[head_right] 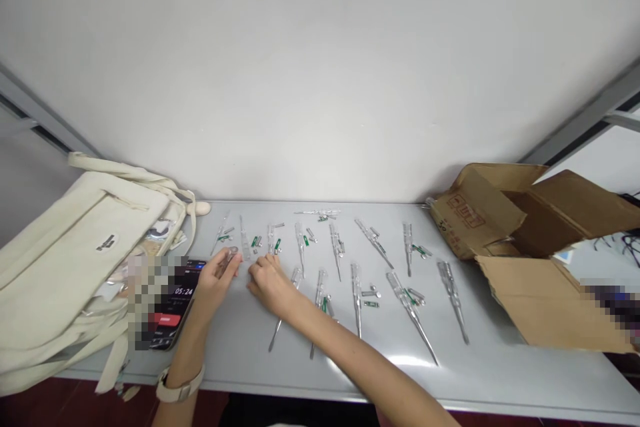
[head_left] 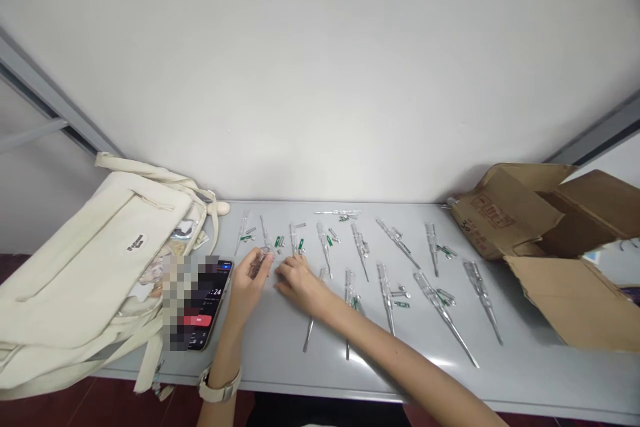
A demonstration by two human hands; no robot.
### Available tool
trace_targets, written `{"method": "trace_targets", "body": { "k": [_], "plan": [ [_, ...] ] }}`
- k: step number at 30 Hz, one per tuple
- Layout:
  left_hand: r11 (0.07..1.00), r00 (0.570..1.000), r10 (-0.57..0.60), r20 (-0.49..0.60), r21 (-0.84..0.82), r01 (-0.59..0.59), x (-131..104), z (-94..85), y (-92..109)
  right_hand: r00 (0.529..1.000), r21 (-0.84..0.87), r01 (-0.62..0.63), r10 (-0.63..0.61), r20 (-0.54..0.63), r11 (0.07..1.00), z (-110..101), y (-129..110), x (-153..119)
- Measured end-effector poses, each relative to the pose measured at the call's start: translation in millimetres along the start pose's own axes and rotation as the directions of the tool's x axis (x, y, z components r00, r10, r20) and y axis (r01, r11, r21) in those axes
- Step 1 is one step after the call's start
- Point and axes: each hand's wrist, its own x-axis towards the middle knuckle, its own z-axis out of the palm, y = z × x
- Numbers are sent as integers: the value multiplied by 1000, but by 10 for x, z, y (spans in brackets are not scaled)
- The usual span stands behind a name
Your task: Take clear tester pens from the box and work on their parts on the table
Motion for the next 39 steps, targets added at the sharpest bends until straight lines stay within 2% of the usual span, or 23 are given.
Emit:
{"method": "trace_targets", "body": {
  "k": [7, 12, 15, 18, 22, 25, 27, 36, 39],
  "plan": [
    [1000, 1000, 2, 27, 26, -3, -8, 5, 21, 1000, 154, -18, 18, 3, 988, -96, 12, -72],
    [999, 1000, -8, 9, 50, 8, -5, 15, 22, 998, 338, -54, 58, -2, 940, -56, 12, -61],
    [997, 1000, -15, 7, 74, 14, -9, 17, 40, 996, 395, -63, 85, -39, 917, -93, 55, -46],
    [993, 1000, -9, 28, 121, 6, -30, 26, 71, 979, 489, -86, 164, -120, 868, -257, 123, -68],
    [981, 994, 48, 101, 184, -66, -68, 72, 87, 943, 646, -48, 249, -223, 762, -501, 205, -158],
    [963, 971, 85, 223, 231, -138, -84, 117, 68, 958, 758, -16, 226, -174, 652, -563, 235, -239],
    [955, 952, 88, 292, 248, -164, -89, 138, 58, 973, 788, -20, 194, -126, 616, -557, 242, -283],
    [932, 931, 57, 361, 316, -180, -110, 165, 77, 979, 662, -46, 165, -118, 748, -578, 288, -364],
    [931, 927, 56, 372, 316, -183, -115, 169, 80, 983, 661, -17, 132, -125, 750, -588, 294, -367]
  ]
}}
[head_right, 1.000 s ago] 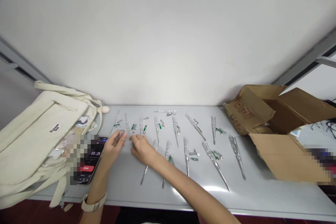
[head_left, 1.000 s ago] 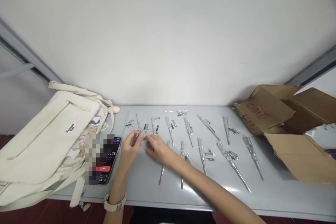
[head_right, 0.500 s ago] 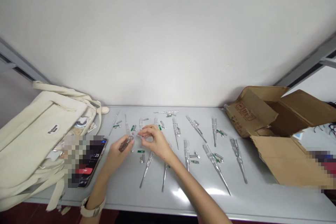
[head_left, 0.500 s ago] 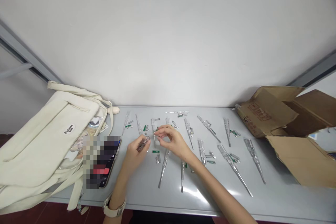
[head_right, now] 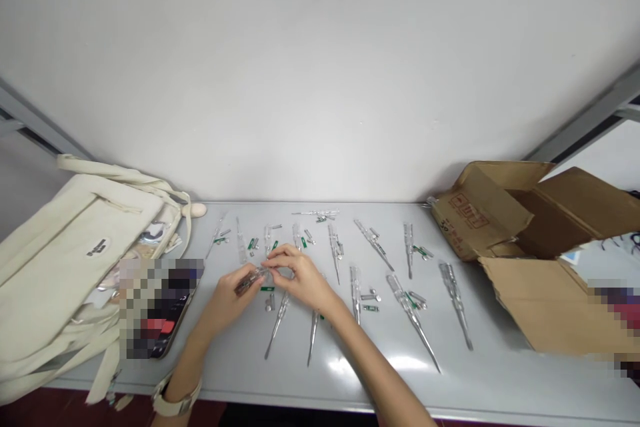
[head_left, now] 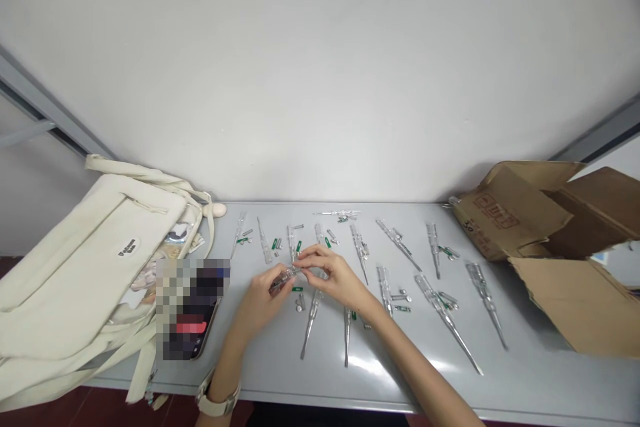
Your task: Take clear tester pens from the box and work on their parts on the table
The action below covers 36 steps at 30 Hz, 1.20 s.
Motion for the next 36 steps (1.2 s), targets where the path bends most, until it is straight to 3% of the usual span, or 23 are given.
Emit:
{"method": "trace_targets", "body": {
  "k": [11, 18, 36],
  "plan": [
    [1000, 999, 15, 35, 12, -15, -7, 21, -39, 1000, 239, -13, 16, -11, 971, 78, 42, 14],
    [1000, 1000, 9, 20, 14, -9, -14, -2, 5, 994, 33, -32, 36, -101, 999, 62, 28, 36],
    [1000, 1000, 13, -19, -16, -13, -1, -29, -36, 1000, 50, -8, 8, -8, 999, 108, 1, -4]
  ]
}}
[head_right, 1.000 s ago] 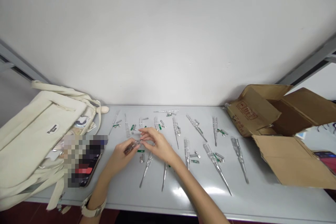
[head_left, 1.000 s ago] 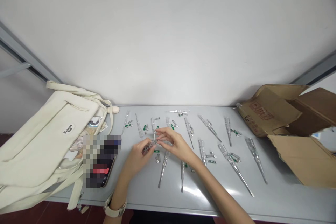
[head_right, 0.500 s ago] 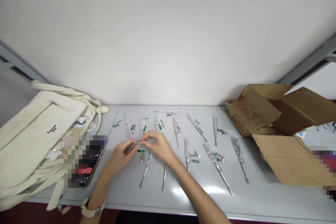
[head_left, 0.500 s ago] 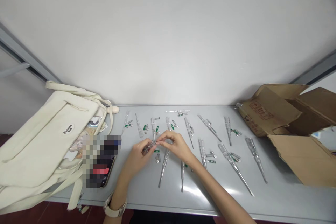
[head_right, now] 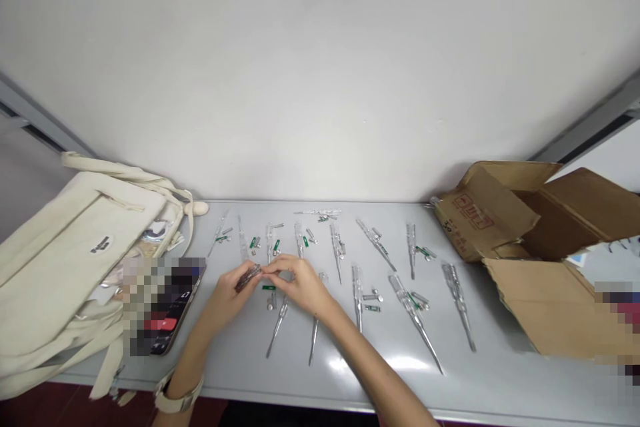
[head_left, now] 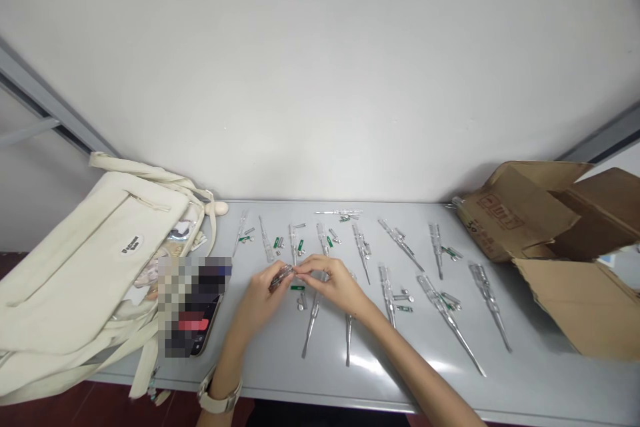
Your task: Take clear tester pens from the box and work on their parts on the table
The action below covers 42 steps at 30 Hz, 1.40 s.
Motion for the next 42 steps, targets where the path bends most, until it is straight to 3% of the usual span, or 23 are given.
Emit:
{"method": "trace_targets", "body": {
  "k": [9, 12, 14, 17, 20, 25, 32, 35, 39, 42],
  "plan": [
    [1000, 997, -8, -75, -1, 8, -10, -56, 1, 998, -5, -4, 4, -60, 1000, -9, -11, 8],
    [1000, 988, -14, -156, 12, 16, -16, -99, -18, 997, -64, -15, 10, -78, 998, 6, -6, 12],
    [999, 970, -29, -241, 22, 35, -18, -134, -34, 1000, -158, 8, -13, -28, 987, 53, 17, 20],
    [998, 948, -54, -315, 19, 63, -17, -174, -51, 993, -357, 105, -79, 89, 928, 196, 78, 48],
    [997, 949, -70, -308, 14, 78, -19, -186, -53, 978, -550, 191, -107, 180, 813, 371, 140, 93],
    [995, 949, -67, -307, 45, 84, -24, -171, -54, 974, -689, 200, -65, 217, 697, 513, 183, 179],
    [998, 955, -43, -293, 35, 55, -24, -167, -58, 968, -655, 207, -57, 243, 727, 476, 207, 238],
    [998, 953, -21, -301, 49, 37, -22, -164, -59, 966, -565, 209, -79, 247, 798, 386, 194, 237],
    [998, 956, -11, -293, 56, 29, -16, -137, -59, 994, -280, 61, -34, 101, 958, 151, 81, 240],
    [998, 969, 6, -249, 58, 8, -12, -105, -44, 999, -54, 28, -30, -42, 998, 9, -16, 237]
  ]
}}
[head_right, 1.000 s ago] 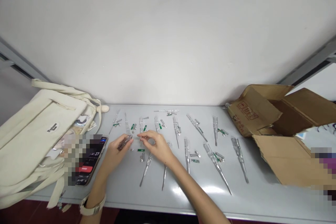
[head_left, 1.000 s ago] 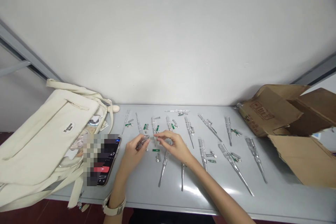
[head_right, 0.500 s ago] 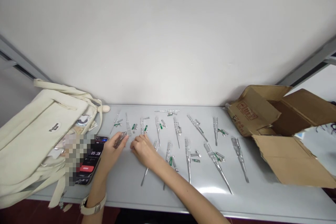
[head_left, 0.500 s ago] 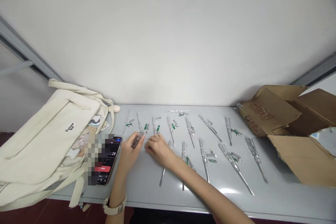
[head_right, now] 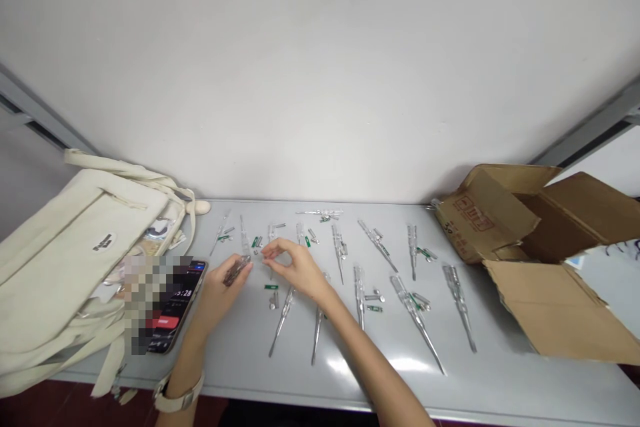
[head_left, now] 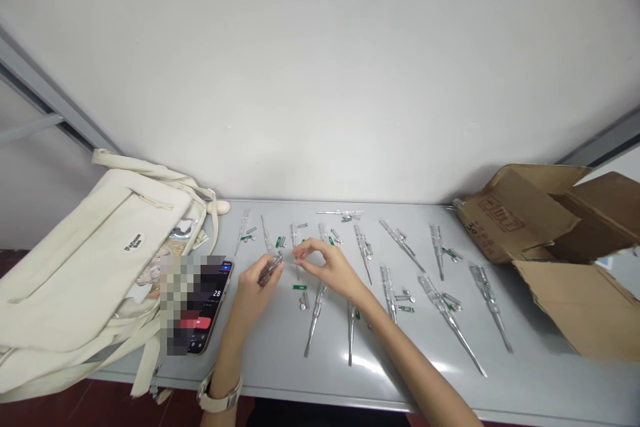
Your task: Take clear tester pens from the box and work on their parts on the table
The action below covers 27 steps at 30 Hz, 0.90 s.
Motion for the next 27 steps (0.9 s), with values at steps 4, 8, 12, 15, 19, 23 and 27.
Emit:
{"method": "trace_targets", "body": {
  "k": [4, 8, 12, 15, 19, 23, 27],
  "plan": [
    [1000, 993, 28, 116, -12, -27, -9, 39, 32, 999, 122, -2, 8, -50, 993, -22, -25, -23],
    [1000, 985, 31, 169, 1, -31, -13, 63, 40, 1000, 138, -16, 18, -14, 990, 26, 1, -45],
    [1000, 981, 21, 192, 1, -21, -12, 65, 35, 1000, 165, -30, 30, 3, 986, 25, -7, -41],
    [1000, 980, 25, 198, -5, -25, -15, 57, 46, 999, 185, -42, 41, 10, 982, 15, -13, -36],
    [999, 978, 32, 205, -13, -30, -22, 53, 59, 999, 176, -48, 49, 0, 983, 22, -3, -39],
    [999, 976, 31, 216, -17, -28, -21, 53, 54, 998, 157, -59, 60, -3, 986, 38, 12, -42],
    [999, 973, 30, 228, -33, -23, -25, 35, 66, 998, 169, -54, 51, 25, 984, 45, 31, -47]
  ]
}}
